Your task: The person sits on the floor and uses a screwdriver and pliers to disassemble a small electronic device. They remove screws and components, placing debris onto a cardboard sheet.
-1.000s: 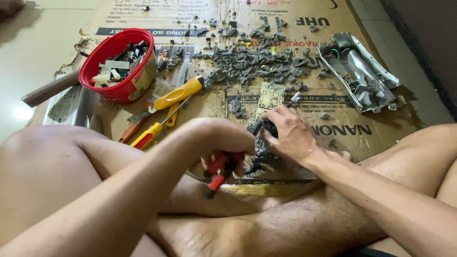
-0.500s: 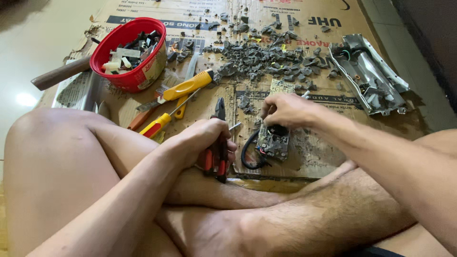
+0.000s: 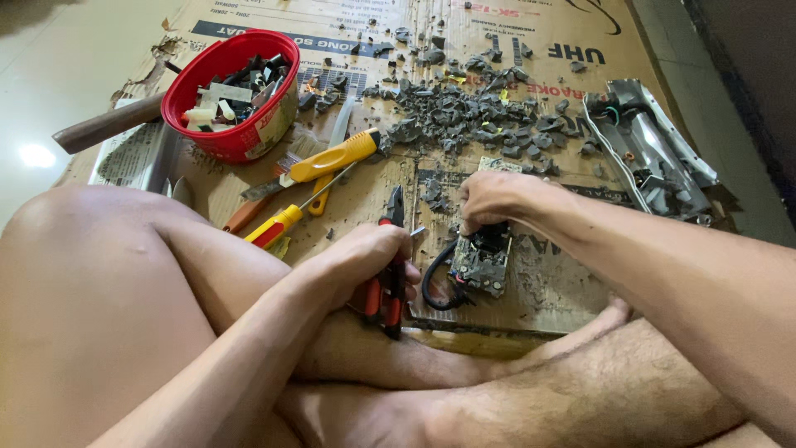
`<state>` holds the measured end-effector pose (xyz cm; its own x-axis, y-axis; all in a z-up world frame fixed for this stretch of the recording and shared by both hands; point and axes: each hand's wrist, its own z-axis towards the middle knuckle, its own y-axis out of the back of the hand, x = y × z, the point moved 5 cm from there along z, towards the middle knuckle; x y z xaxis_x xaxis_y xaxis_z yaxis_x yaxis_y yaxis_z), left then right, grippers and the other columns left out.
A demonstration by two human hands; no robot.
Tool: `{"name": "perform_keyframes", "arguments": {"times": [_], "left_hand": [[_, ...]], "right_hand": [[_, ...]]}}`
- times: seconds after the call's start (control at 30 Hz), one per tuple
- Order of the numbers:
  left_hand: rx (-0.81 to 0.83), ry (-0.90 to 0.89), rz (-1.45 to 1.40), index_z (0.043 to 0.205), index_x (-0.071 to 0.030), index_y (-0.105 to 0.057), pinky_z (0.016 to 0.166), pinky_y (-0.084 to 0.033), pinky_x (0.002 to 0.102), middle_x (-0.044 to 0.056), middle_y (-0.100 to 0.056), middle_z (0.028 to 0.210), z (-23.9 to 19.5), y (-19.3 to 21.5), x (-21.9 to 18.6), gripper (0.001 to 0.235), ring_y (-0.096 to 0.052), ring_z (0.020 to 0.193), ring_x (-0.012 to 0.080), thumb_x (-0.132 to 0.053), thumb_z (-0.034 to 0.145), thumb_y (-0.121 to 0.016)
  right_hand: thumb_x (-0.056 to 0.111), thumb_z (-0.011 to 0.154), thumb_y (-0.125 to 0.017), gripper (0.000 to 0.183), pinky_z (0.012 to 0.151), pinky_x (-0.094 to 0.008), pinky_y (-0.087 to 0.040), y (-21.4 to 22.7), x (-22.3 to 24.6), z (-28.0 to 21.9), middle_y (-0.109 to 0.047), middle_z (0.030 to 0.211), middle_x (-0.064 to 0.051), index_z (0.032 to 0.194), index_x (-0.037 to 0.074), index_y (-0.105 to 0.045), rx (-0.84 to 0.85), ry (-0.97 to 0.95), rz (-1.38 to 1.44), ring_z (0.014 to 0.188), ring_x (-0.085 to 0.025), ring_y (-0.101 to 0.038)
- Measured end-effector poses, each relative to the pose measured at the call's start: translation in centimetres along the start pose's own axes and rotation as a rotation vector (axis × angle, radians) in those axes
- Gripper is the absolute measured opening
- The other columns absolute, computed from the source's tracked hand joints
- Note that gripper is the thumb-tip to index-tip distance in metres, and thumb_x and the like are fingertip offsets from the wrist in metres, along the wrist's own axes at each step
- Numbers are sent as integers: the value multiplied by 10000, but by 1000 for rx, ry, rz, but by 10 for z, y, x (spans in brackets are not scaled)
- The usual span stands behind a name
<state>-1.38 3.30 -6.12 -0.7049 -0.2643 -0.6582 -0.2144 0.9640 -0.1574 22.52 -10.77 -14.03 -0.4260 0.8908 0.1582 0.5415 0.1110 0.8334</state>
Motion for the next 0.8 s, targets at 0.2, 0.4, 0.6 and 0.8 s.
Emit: {"name": "perform_keyframes", "arguments": {"times": [0.2,0.4,0.6,0.8], "left_hand": [[-41,-44,80,897,108,-641,399,-569,510,225,-699,688,-9,1,-7,305,-712,543,336,-104,700,-545],[-29,-134,145,919,85,-629,357,-541,449,178,-679,688,-5,1,-10,316,-689,515,278,-173,747,-568],[30,-145,402,872,29,-710,334,-398,273,154,-642,539,-35,-5,-18,305,-523,313,202,-222,752,-586],[-33,-234,516,934,98,-668,364,-506,362,218,-658,641,-18,2,-27,269,-605,351,244,-107,802,-557]], "right_hand": [[244,664,-849,259,499,-431,-615,9,18,-10,-720,856,-168,886,146,-759,117,-61,-55,833,-314,-725],[248,709,-874,379,554,-501,-672,26,37,-37,-713,943,-236,1043,97,-774,169,-113,-16,849,-378,-727],[147,841,-636,558,1100,-554,-454,58,80,-156,-481,1513,-317,1374,-16,-616,193,-228,251,1425,-443,-453],[400,856,-686,462,1062,-520,-483,29,38,-202,-669,1239,-192,1221,116,-681,-269,-7,383,1246,-359,-600]]}}
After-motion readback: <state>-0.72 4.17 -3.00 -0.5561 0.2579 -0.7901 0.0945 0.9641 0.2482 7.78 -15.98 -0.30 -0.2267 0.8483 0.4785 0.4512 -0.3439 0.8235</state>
